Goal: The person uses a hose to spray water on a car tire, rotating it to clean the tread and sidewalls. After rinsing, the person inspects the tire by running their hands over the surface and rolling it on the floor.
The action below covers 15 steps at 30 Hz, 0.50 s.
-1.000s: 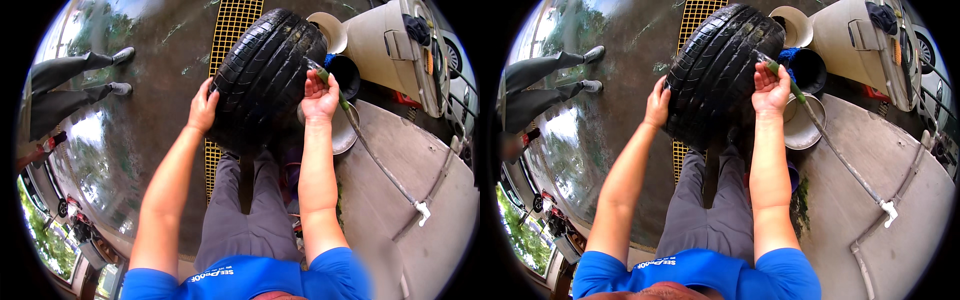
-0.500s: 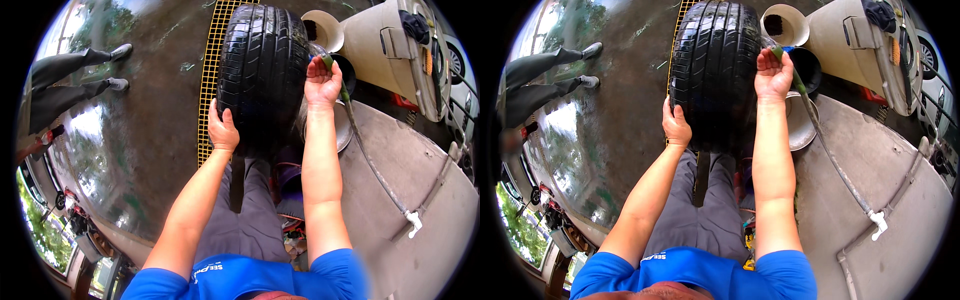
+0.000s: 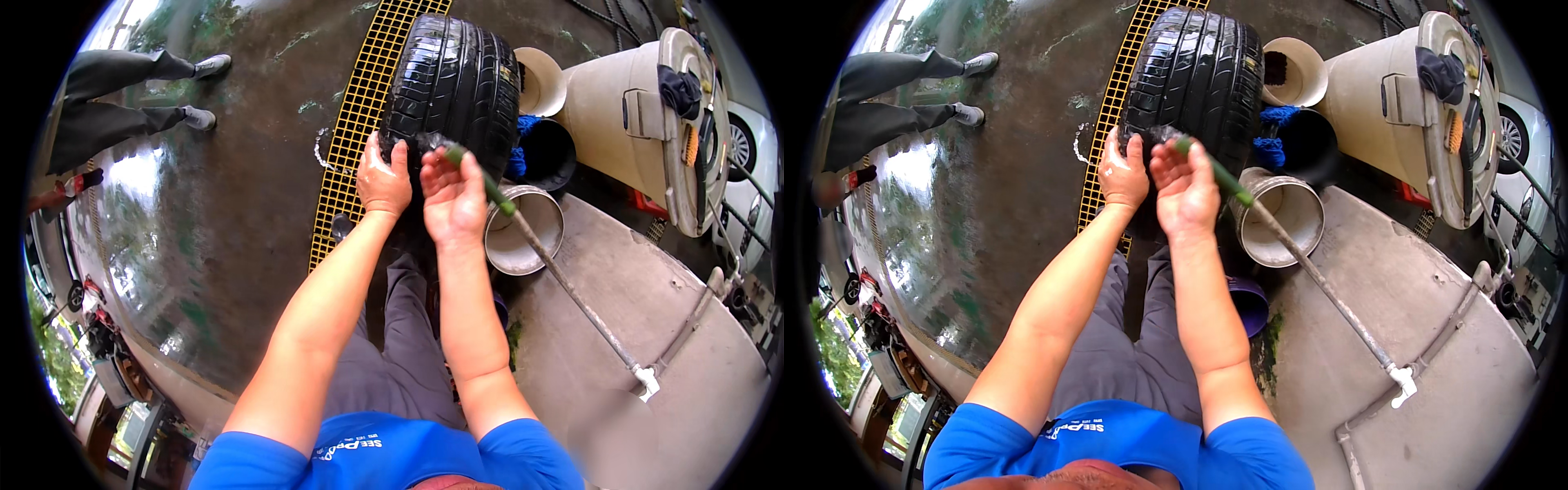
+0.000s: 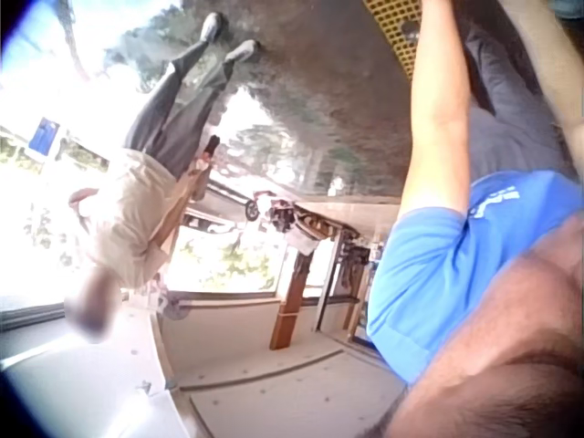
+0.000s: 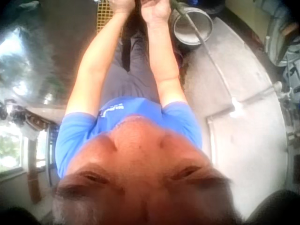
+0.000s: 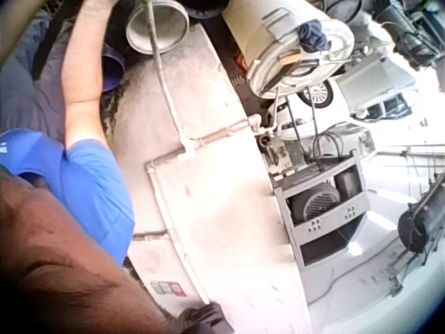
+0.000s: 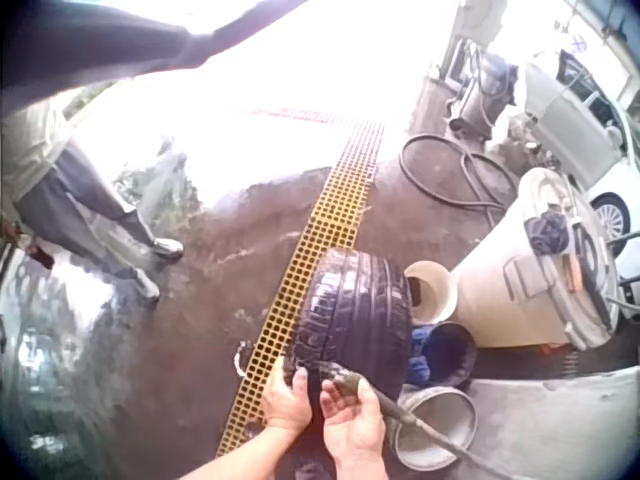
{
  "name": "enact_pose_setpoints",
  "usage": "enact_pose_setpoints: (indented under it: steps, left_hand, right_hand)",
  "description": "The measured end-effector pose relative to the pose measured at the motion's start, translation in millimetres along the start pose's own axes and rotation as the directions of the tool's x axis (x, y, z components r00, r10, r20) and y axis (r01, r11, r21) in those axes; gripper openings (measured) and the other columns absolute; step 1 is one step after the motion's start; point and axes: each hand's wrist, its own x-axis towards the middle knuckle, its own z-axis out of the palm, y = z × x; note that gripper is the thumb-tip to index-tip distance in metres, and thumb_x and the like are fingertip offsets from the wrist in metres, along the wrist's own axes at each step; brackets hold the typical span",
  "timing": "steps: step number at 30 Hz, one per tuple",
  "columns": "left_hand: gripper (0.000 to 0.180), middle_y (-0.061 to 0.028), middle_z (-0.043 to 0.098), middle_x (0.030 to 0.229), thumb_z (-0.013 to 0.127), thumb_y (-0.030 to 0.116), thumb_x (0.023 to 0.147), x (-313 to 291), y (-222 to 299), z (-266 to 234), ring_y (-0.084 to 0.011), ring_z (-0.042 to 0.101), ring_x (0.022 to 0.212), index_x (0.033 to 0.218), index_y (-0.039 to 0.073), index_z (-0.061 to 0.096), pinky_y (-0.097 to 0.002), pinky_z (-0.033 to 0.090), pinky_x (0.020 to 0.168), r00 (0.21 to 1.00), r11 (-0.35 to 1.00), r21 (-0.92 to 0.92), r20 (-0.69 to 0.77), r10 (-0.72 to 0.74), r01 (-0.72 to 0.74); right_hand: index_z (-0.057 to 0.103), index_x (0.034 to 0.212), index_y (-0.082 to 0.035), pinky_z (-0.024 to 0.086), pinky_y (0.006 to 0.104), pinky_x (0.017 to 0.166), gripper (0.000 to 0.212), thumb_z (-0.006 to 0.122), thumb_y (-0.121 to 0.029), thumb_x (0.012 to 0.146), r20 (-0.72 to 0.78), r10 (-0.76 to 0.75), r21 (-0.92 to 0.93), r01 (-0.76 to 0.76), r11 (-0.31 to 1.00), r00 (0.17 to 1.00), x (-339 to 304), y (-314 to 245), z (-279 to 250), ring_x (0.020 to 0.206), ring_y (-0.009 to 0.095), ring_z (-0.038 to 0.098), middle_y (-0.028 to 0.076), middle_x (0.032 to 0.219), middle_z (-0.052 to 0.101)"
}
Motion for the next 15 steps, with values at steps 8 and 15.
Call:
enact_pose_setpoints:
  steps: [8, 15]
  left_hand:
    - [0.064, -0.0235, 0.062, 0.119, 0.049, 0.051, 0.096, 12, -7, -17, -0.0409, 0.061, 0.108, 0.133, -0.001, 0.049, -0.0448, 0.048, 0.092, 1.0, 0.999, -0.04, 0.011, 0.026, -0.025]
    - [0.066, -0.0244, 0.061, 0.121, 0.048, 0.053, 0.096, 9, -4, -14, -0.041, 0.06, 0.109, 0.135, 0.0, 0.048, -0.0452, 0.048, 0.093, 1.0, 0.999, -0.043, 0.012, 0.002, -0.002]
  right_hand:
    - [0.067, 0.101, -0.001, 0.057, 0.0379, 0.087, 0.03, 0.056, -0.029, 0.098, 0.032, -0.187, 0.069, 0.185, 0.98, 0.982, 56, -74, 0, 0.096, 0.025, 0.069, 0.011, 0.099, 0.072]
    - [0.067, 0.107, -0.003, 0.057, 0.0375, 0.087, 0.028, 0.06, -0.028, 0.096, 0.011, -0.029, 0.008, 0.029, 1.0, 1.0, 6, -10, -2, 0.098, 0.024, 0.068, 0.009, 0.104, 0.071]
